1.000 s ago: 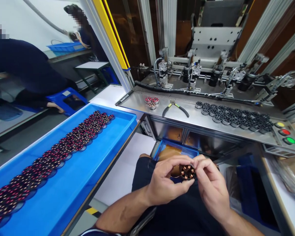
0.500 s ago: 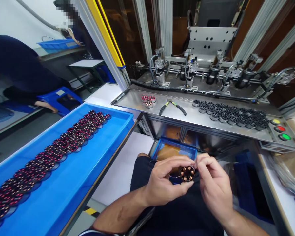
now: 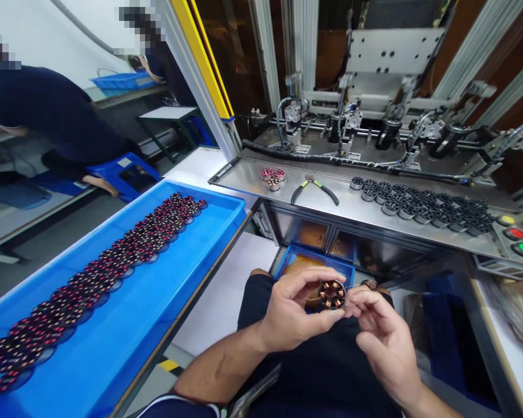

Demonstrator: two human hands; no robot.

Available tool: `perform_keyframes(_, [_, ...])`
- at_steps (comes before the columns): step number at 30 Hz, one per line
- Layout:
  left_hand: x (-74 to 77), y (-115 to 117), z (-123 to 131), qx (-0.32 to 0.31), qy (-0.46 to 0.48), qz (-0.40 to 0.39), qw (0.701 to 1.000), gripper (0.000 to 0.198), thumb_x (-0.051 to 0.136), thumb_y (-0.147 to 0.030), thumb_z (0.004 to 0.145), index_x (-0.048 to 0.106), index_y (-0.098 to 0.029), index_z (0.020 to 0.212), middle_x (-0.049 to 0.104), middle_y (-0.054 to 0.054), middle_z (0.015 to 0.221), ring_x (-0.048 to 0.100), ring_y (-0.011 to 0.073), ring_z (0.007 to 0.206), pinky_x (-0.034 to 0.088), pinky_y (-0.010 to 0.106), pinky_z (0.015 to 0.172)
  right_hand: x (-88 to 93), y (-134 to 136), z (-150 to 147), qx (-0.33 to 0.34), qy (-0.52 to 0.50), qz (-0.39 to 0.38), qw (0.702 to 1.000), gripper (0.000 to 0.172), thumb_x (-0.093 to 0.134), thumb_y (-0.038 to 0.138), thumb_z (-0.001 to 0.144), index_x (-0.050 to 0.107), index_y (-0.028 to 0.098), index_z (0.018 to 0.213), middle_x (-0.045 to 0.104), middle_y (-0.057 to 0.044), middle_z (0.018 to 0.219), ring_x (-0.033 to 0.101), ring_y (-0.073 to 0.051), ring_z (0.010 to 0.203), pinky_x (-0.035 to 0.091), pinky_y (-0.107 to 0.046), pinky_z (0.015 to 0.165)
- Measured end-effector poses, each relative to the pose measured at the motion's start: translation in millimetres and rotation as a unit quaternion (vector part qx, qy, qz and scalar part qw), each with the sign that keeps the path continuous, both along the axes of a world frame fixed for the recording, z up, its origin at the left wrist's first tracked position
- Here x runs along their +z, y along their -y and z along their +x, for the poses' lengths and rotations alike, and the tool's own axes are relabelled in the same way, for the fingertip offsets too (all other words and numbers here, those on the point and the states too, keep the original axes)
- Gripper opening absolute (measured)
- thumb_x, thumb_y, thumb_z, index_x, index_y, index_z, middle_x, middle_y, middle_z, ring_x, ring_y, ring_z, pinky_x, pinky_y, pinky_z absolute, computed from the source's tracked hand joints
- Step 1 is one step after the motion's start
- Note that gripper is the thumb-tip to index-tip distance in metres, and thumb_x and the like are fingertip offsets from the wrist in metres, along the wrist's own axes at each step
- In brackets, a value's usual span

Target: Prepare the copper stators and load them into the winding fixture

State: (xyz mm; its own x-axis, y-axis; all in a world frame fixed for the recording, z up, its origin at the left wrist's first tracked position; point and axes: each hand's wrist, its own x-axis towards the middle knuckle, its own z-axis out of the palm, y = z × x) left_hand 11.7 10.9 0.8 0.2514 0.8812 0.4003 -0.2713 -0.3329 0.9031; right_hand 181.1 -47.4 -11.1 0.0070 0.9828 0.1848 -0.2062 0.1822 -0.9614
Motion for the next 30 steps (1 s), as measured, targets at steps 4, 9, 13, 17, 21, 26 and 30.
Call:
perform_keyframes(4, [1.7,2,0,-0.009,0.002,0.000,1.000,0.048,0.084,-0.008,0.067,0.072,-0.019,0.112,0.076,0.010,0.107,0.073,0.0220,0.100,0.060,0.030,0.089,7.8,-3,-3,-0.026,0.050,0.021,0.998,0.016,0.077,0.030,0.084,0.069,0.022,0.095,0.061,-0.004,0.084,0.060,-0.018,0.082,0.052,-0.028,0.073])
perform_keyframes(9, [5.0,3,-1,-0.006,-0.015,0.011,1.000,0.045,0.085,-0.011,0.067,0.072,-0.017,0.110,0.077,0.011,0.105,0.072,0.0223,0.099,0.059,0.032,0.090,13.5,-3,-1,-0.067,0.110,0.043,0.991,0.013,0.069,0.018,0.089,0.069,0.021,0.076,0.063,-0.003,0.075,0.060,-0.016,0.073,0.049,-0.027,0.064])
perform_keyframes(13, [5.1,5,1,0.006,-0.022,0.025,0.999,0.044,0.083,-0.010,0.066,0.072,-0.017,0.109,0.077,0.011,0.103,0.073,0.0230,0.097,0.060,0.034,0.090,16.3,-3,-4,-0.079,0.065,0.004,0.995,0.013,0.072,0.023,0.088,0.068,0.021,0.076,0.062,-0.002,0.072,0.059,-0.014,0.069,0.049,-0.025,0.061])
perform_keyframes(17, [4.1,5,2,0.010,-0.038,0.069,0.997,0.048,0.078,-0.007,0.066,0.070,-0.019,0.111,0.077,0.010,0.102,0.074,0.0224,0.093,0.060,0.034,0.088,17.8,-5,-5,-0.060,0.046,0.019,0.997,0.008,0.070,0.023,0.089,0.072,0.022,0.082,0.065,-0.003,0.076,0.061,-0.015,0.072,0.052,-0.026,0.065])
perform_keyframes(21, [4.0,3,3,0.011,-0.046,0.110,0.993,0.052,0.077,-0.006,0.064,0.068,-0.020,0.113,0.077,0.009,0.099,0.074,0.0219,0.089,0.061,0.032,0.084,21.8,-4,-2,-0.096,0.088,0.047,0.990,0.013,0.065,0.018,0.092,0.070,0.022,0.081,0.063,-0.002,0.074,0.061,-0.015,0.073,0.050,-0.026,0.064])
perform_keyframes(26, [5.3,3,4,-0.002,-0.015,0.093,0.996,0.055,0.071,-0.003,0.062,0.066,-0.020,0.114,0.076,0.007,0.096,0.073,0.0196,0.083,0.062,0.028,0.077,23.3,2,2,-0.090,0.157,0.107,0.978,0.012,0.064,0.012,0.091,0.067,0.022,0.086,0.064,-0.002,0.077,0.062,-0.015,0.074,0.052,-0.026,0.067])
perform_keyframes(30, [5.8,4,3,-0.026,0.010,0.062,0.998,0.055,0.069,-0.003,0.061,0.067,-0.019,0.113,0.077,0.007,0.093,0.073,0.0189,0.080,0.061,0.027,0.076,23.1,1,5,-0.091,0.185,0.113,0.972,0.012,0.062,0.011,0.092,0.066,0.022,0.088,0.064,-0.003,0.078,0.063,-0.015,0.073,0.052,-0.025,0.064])
